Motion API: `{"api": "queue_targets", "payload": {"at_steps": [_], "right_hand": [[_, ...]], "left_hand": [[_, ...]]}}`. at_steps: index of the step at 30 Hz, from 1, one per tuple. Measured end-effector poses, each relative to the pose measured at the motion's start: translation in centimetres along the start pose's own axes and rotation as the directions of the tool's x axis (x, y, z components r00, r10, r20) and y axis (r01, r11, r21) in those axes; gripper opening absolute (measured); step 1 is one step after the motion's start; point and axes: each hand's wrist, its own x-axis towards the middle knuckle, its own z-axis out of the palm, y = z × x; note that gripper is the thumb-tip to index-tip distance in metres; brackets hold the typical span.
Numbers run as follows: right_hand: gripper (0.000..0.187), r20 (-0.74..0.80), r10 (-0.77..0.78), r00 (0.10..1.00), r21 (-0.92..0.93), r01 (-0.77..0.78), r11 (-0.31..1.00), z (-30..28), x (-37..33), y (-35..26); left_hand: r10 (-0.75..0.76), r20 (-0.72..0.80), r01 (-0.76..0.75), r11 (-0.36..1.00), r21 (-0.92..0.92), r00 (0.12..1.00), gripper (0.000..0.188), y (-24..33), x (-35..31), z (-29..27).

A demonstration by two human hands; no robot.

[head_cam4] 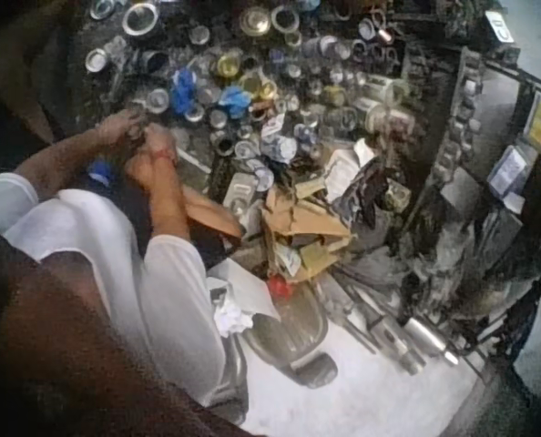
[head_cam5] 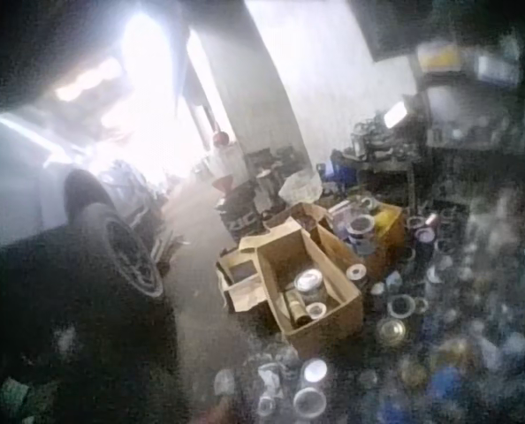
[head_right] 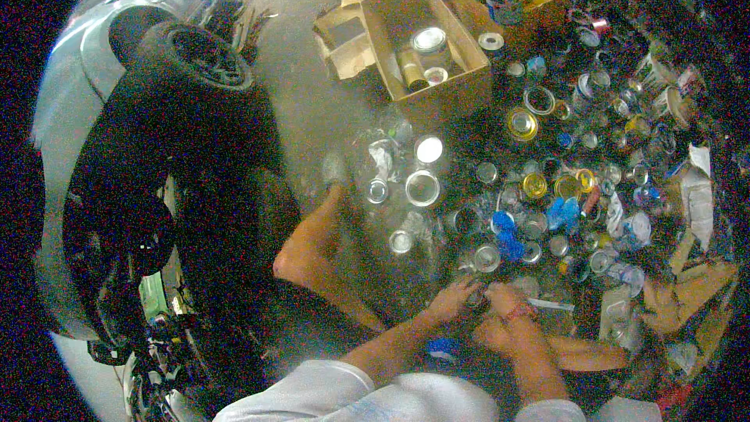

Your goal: The person sits on the floor and opens several metal cans using a manual can opener. They pick up cans from a pile, position the opener, and rotate the handle to cut the lids, then set the opened cans aside.

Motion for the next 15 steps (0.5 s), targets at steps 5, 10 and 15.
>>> {"api": "queue_targets", "payload": {"at_steps": [5,10,15], "right_hand": [[0.023,-0.154,-0.084,0.985,-0.407,0.014,0.913,5.1,3.2,2.1],[0.025,-0.056,0.007,0.998,-0.426,-0.030,0.904,3.8,2.6,-0.7],[0.031,-0.014,-0.075,0.997,-0.103,0.073,0.992,0.7,0.5,1.4]], "left_hand": [[-0.092,-0.160,0.047,0.963,-0.265,0.983,0.056,-1.7,1.0,5.1],[-0.129,-0.140,0.106,0.981,-0.160,0.982,0.062,-0.5,-0.2,3.6],[-0.146,-0.061,0.138,0.983,-0.125,0.987,0.069,1.4,0.2,0.7]]}}
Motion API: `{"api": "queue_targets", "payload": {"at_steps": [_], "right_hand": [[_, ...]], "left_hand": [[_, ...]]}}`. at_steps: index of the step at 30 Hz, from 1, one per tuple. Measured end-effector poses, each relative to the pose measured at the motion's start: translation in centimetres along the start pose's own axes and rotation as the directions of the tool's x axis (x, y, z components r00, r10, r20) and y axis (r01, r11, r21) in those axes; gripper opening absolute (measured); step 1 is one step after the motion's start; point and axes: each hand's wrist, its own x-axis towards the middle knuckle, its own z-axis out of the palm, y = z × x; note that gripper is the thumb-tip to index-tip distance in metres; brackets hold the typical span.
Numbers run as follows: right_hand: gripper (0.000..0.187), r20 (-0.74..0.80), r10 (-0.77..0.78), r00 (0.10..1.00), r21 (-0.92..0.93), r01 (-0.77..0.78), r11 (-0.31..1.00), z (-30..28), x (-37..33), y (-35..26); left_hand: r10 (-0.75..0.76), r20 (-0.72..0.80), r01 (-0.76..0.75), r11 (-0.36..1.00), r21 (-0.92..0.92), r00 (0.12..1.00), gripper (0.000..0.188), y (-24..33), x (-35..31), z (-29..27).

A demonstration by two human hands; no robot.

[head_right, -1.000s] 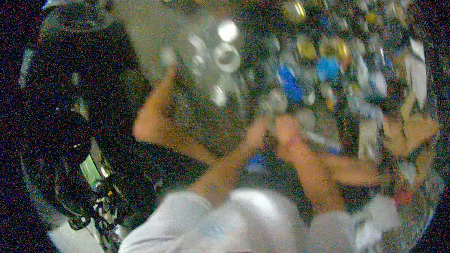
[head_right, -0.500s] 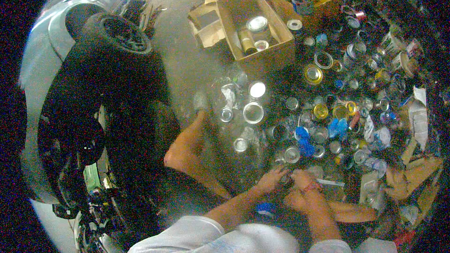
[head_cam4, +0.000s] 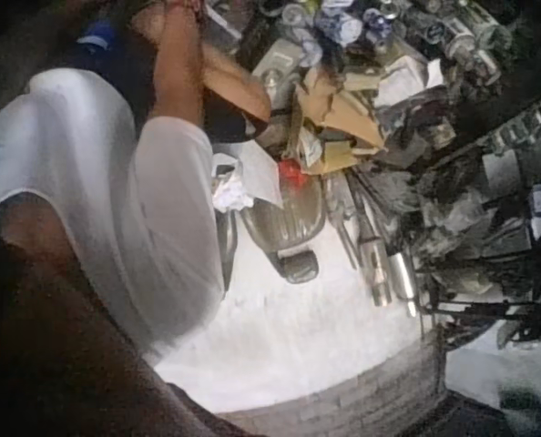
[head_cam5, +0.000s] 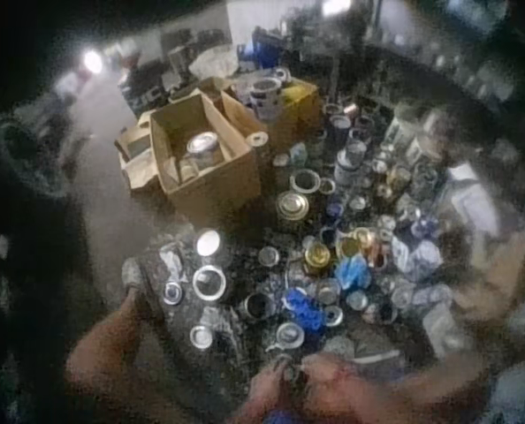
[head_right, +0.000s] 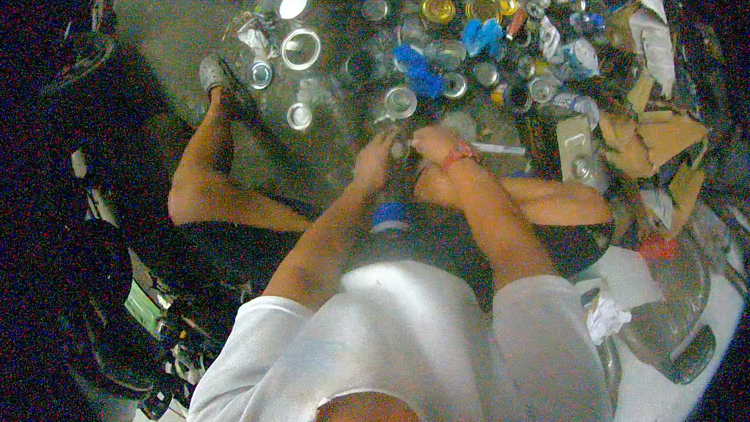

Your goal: The person sits on the floor and opens several metal cans using a manual can opener. They pick up cans from a pile, position the opener, and rotate the handle to cut the lids, then set the opened cans aside.

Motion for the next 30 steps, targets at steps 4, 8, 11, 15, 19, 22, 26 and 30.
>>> {"api": "queue_targets", "payload": {"at_steps": [4,8,11,15,19,22,26,30], "right_hand": [[0.023,-0.035,0.041,0.999,0.055,-0.039,0.998,1.8,-0.2,0.8],[0.021,0.008,0.098,0.995,-0.274,-0.092,0.957,-0.3,-0.2,-4.2],[0.023,0.062,0.061,0.996,-0.286,-0.041,0.957,-0.9,-0.3,-6.3],[0.021,0.033,0.085,0.996,-0.291,-0.072,0.954,0.0,0.5,-6.3],[0.024,-0.002,0.126,0.992,-0.200,-0.124,0.972,-2.0,-0.1,-3.9],[0.025,0.001,0.093,0.996,-0.194,-0.091,0.977,-1.3,0.3,-2.7],[0.025,-0.134,0.032,0.991,-0.215,-0.060,0.975,-0.3,0.2,-3.5],[0.023,-0.205,-0.025,0.978,-0.286,-0.036,0.957,0.4,0.2,-3.3]], "left_hand": [[0.015,-0.023,-0.015,1.000,0.007,1.000,0.078,-0.3,-0.4,0.6],[-0.003,-0.049,0.004,1.000,0.030,0.999,0.070,-0.3,-0.5,0.4],[0.024,-0.044,-0.023,0.999,0.034,0.999,0.060,-1.0,0.0,0.9],[0.023,-0.044,-0.022,0.999,0.040,0.999,0.057,-1.4,0.0,1.4],[-0.039,0.043,0.038,0.999,0.011,0.998,0.071,-0.4,-0.4,0.2],[-0.059,-0.034,0.057,0.997,-0.050,0.998,0.085,-0.1,-0.7,0.5],[-0.132,-0.112,0.125,0.990,-0.062,0.985,0.080,0.8,-0.6,-0.2],[-0.173,-0.002,0.172,0.980,-0.099,0.985,0.086,0.5,0.0,-0.6]]}}
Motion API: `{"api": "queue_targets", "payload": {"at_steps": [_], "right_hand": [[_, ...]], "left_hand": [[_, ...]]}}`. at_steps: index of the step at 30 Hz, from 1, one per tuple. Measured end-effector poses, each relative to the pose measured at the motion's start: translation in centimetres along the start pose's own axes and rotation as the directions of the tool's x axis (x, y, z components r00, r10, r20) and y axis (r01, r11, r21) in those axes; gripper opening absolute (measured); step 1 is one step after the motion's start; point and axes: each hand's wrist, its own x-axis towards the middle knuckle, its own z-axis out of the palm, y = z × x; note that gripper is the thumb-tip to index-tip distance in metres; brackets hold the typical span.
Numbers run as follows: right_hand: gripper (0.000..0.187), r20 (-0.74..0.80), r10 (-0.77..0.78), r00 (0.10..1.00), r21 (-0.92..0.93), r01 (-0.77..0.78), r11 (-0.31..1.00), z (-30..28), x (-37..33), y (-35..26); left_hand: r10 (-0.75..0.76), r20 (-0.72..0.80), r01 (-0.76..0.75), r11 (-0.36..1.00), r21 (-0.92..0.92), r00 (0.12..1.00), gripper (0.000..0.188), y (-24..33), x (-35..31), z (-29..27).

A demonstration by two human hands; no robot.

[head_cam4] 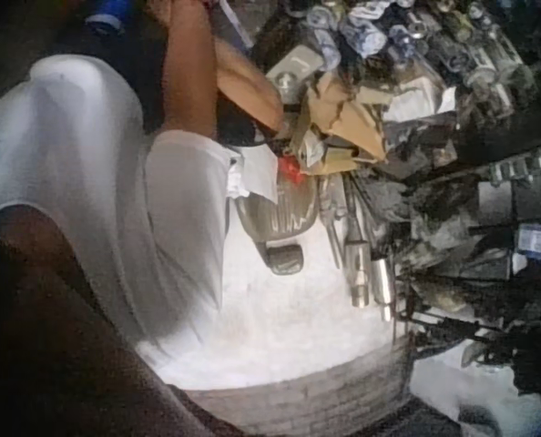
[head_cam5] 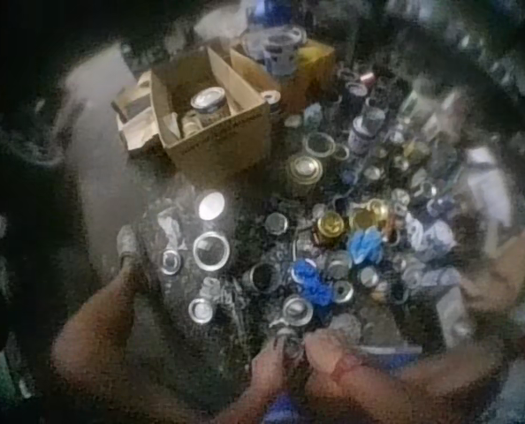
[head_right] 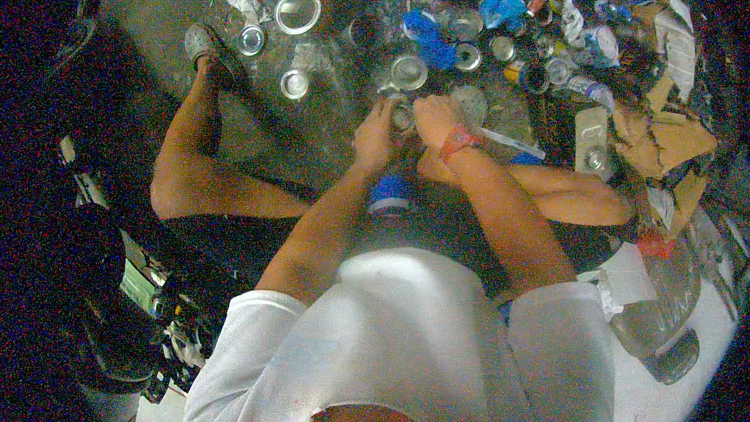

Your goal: The person sits on the floor and opens several metal cans using a manual can opener. They pick up cans from a pile, position the opener, and rotate the handle to cut the lids, then set the opened cans aside.

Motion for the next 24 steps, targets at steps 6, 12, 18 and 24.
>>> {"api": "queue_targets", "payload": {"at_steps": [6,12,18,24], "right_hand": [[0.022,0.096,-0.007,0.995,-0.084,0.015,0.996,-1.3,0.7,-1.4],[0.023,0.257,-0.038,0.966,-0.122,0.071,0.990,-2.3,2.2,-2.7],[0.024,0.287,-0.014,0.958,0.117,-0.021,0.993,-0.2,2.2,2.2],[0.028,0.183,0.002,0.983,0.298,-0.057,0.953,2.1,0.8,3.7]], "left_hand": [[-0.009,-0.048,0.010,1.000,0.019,0.999,0.086,-0.1,0.3,0.6],[0.068,-0.185,-0.066,0.998,0.020,0.980,0.086,-1.3,0.5,2.5],[0.006,-0.043,-0.006,1.000,-0.012,0.999,0.089,-0.1,0.3,0.8],[0.020,-0.059,-0.018,0.999,0.035,0.998,0.093,-0.8,0.7,1.5]]}}
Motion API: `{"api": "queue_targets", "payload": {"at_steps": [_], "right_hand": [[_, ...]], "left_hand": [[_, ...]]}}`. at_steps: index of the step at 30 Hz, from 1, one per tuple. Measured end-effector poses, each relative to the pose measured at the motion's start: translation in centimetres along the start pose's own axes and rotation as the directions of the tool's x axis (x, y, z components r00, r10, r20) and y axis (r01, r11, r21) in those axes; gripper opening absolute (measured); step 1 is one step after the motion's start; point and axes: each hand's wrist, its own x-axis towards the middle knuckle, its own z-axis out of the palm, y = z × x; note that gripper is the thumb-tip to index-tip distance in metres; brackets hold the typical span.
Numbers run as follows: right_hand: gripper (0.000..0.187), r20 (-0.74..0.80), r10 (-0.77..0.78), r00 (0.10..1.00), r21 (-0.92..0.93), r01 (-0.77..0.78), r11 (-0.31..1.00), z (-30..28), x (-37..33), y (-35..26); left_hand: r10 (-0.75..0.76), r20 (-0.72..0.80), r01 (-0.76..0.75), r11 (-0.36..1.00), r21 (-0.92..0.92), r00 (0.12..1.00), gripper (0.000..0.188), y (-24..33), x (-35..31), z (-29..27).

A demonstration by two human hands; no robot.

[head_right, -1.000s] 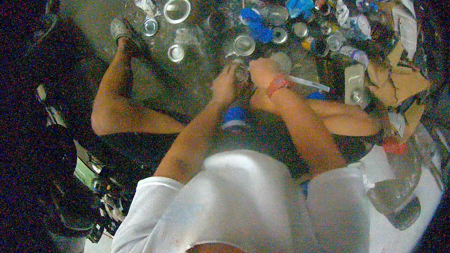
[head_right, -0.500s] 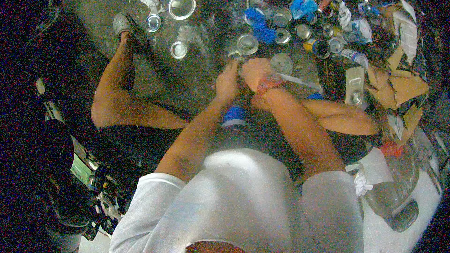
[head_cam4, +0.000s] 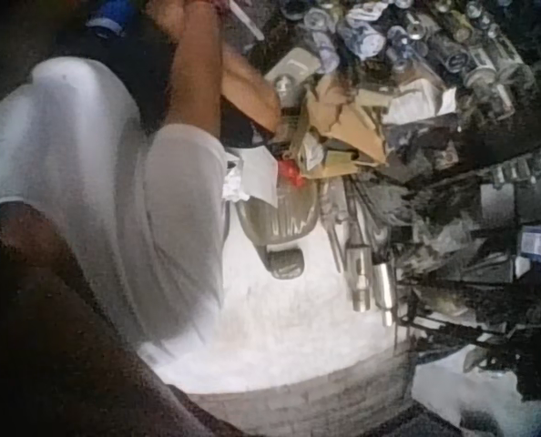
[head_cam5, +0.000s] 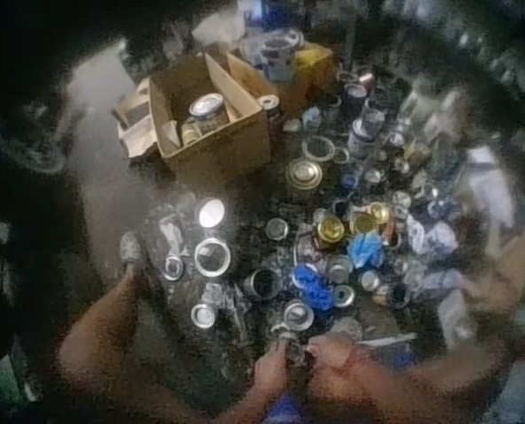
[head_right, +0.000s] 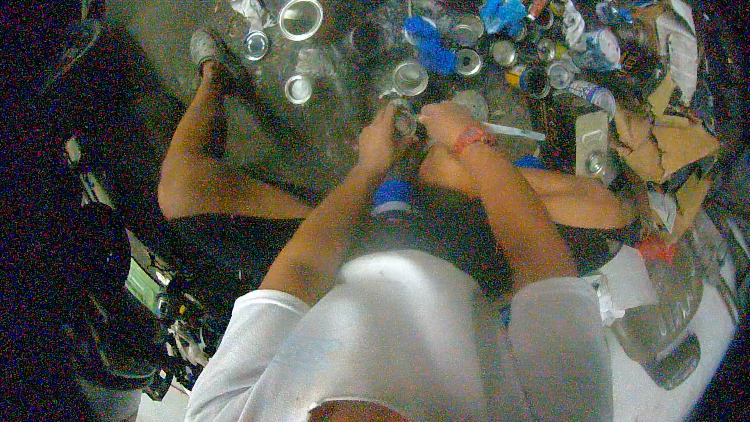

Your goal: The person sits on the floor and opens several metal cans using a manual can opener. They pick up cans from a pile, position the opener, and rotate the handle to cut the lids, then set the opened cans aside.

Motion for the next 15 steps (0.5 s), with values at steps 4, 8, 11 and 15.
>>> {"api": "queue_targets", "payload": {"at_steps": [4,8,11,15], "right_hand": [[0.026,0.100,0.062,0.993,-0.316,-0.027,0.948,-2.7,-0.4,-6.3],[0.025,0.136,0.081,0.987,-0.264,-0.043,0.964,-3.0,0.4,-6.2],[0.023,0.109,0.037,0.993,-0.142,-0.021,0.990,-0.2,0.9,-1.6],[0.027,0.015,-0.057,0.998,0.098,0.055,0.994,0.8,-0.1,1.6]], "left_hand": [[0.031,-0.031,-0.031,0.999,-0.017,0.999,0.091,-0.5,-0.4,0.5],[-0.009,0.002,0.009,0.998,-0.059,1.000,0.087,-0.5,0.0,0.2],[-0.018,0.031,0.019,0.998,-0.056,0.999,0.084,0.9,-0.4,-0.7],[-0.004,0.065,0.006,0.999,-0.041,0.998,0.077,1.6,-0.1,-1.6]]}}
